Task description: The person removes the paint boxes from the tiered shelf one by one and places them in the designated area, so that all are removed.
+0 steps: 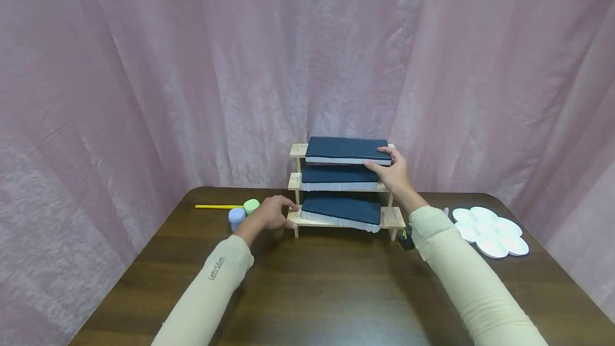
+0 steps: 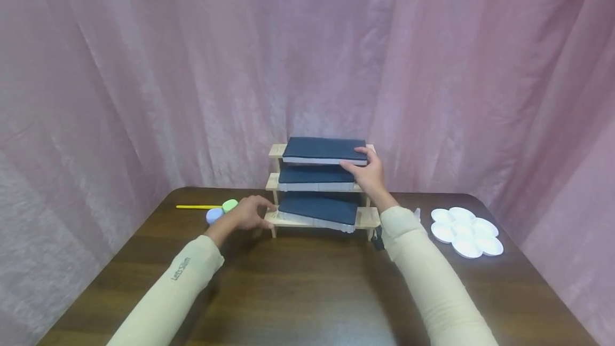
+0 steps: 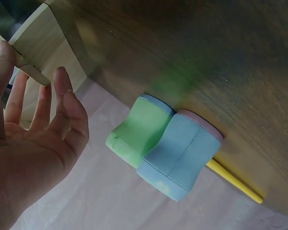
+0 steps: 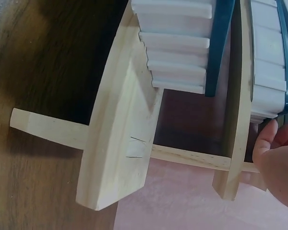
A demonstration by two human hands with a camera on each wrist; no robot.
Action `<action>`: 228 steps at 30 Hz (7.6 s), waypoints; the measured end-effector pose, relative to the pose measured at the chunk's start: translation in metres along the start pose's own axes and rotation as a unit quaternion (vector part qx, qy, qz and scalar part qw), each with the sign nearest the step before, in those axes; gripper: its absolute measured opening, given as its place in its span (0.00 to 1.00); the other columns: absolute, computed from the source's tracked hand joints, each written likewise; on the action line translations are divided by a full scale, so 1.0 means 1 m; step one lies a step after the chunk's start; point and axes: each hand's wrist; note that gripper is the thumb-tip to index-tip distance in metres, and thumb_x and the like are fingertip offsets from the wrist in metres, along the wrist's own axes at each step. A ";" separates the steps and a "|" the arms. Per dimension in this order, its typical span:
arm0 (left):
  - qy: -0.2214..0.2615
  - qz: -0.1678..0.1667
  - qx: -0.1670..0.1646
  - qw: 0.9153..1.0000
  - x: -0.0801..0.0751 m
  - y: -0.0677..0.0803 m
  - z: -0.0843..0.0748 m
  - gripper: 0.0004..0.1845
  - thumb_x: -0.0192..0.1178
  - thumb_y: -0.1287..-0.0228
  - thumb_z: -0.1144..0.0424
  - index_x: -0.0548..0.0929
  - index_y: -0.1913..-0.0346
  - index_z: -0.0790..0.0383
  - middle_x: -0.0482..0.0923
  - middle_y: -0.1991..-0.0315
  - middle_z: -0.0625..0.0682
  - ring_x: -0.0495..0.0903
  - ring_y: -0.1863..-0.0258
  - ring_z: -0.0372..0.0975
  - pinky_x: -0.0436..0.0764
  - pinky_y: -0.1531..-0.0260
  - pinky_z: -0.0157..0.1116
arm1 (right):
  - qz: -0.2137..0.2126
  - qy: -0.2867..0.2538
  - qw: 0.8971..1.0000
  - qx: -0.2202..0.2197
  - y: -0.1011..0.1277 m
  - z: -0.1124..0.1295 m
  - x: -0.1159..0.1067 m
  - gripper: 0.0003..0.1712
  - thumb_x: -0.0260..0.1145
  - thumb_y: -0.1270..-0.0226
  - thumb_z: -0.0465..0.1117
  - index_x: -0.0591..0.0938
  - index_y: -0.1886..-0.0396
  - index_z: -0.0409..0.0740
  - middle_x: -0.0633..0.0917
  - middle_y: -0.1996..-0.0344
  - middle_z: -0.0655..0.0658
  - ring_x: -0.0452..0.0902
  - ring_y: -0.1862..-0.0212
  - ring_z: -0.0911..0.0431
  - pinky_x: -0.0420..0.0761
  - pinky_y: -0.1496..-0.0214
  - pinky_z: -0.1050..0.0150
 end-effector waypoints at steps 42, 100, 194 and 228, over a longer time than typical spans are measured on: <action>0.037 0.008 -0.020 0.999 0.001 -0.004 0.014 0.26 0.78 0.51 0.52 0.86 0.46 0.46 0.74 0.36 0.58 0.70 0.36 0.54 0.72 0.40 0.50 | -0.025 -0.033 0.999 0.011 0.006 0.006 0.003 0.35 0.80 0.47 0.46 0.78 0.40 0.42 0.69 0.31 0.43 0.66 0.51 0.54 0.73 0.57 0.68; 0.030 0.010 -0.034 0.999 -0.008 -0.005 0.001 0.26 0.79 0.53 0.55 0.86 0.46 0.47 0.76 0.37 0.57 0.68 0.36 0.57 0.70 0.39 0.51 | -0.004 0.010 0.998 -0.056 0.058 0.034 -0.031 0.30 0.80 0.47 0.45 0.81 0.44 0.43 0.80 0.51 0.38 0.74 0.65 0.54 0.76 0.69 0.72; 0.041 0.018 -0.065 0.997 -0.007 -0.007 0.008 0.26 0.79 0.52 0.54 0.86 0.46 0.45 0.74 0.36 0.59 0.68 0.39 0.56 0.72 0.42 0.52 | 0.144 -0.019 0.989 -0.022 0.165 0.023 -0.042 0.26 0.81 0.51 0.35 0.83 0.51 0.39 0.84 0.65 0.36 0.83 0.71 0.52 0.84 0.69 0.62; 0.045 0.018 -0.046 0.998 -0.010 -0.006 0.005 0.27 0.79 0.52 0.54 0.86 0.46 0.46 0.74 0.36 0.58 0.68 0.37 0.57 0.71 0.40 0.53 | 0.170 0.051 0.984 0.016 0.173 0.020 -0.027 0.23 0.83 0.53 0.44 0.86 0.55 0.49 0.85 0.57 0.45 0.75 0.62 0.47 0.74 0.73 0.63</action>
Point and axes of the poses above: each hand's wrist, its own y-axis away from the middle knuckle, its own x-axis out of the palm, z = x × y
